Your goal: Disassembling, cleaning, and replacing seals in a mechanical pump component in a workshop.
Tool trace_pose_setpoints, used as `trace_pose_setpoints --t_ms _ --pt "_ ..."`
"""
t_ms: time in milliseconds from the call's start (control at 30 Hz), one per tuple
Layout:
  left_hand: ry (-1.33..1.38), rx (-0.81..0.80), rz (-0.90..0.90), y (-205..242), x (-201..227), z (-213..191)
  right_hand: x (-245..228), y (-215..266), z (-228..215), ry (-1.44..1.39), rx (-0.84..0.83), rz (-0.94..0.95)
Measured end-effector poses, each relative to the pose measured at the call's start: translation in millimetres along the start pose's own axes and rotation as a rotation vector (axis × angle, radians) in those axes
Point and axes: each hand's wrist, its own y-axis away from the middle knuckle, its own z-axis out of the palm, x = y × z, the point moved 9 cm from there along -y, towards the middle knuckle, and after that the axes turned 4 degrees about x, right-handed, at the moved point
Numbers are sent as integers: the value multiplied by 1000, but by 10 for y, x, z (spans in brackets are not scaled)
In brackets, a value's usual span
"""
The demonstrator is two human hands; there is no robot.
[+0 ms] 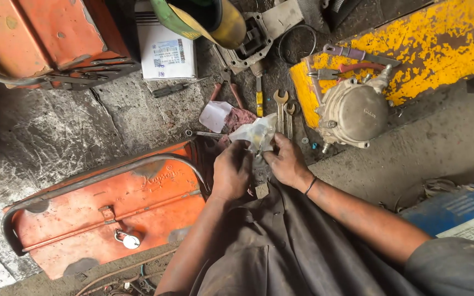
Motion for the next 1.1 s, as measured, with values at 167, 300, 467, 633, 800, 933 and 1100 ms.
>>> trace_pose_setpoints --t_ms 167,300,467,633,800,933,1100 --pt "-509 -349 3 -416 172 -57 52 -62 -70 218 3 214" --pt "-591 -89 -101 -1555 -644 -508 284 -89 8 38 -28 38" --pt "530 580 -302 -2475 -1810 -855 415 -76 -24 -56 -17 -54" --pt "648 664 -481 -2523 -1887 -676 84 7 -189 174 -30 57" --pt "505 710 -458 -2546 -1769 -706 132 18 -274 250 -37 70" --pt "423 775 -425 -2469 -1753 -819 145 -4 -294 202 -33 74" --pt "512 791 -446 -2543 -1706 -851 282 -65 -304 155 -42 126"
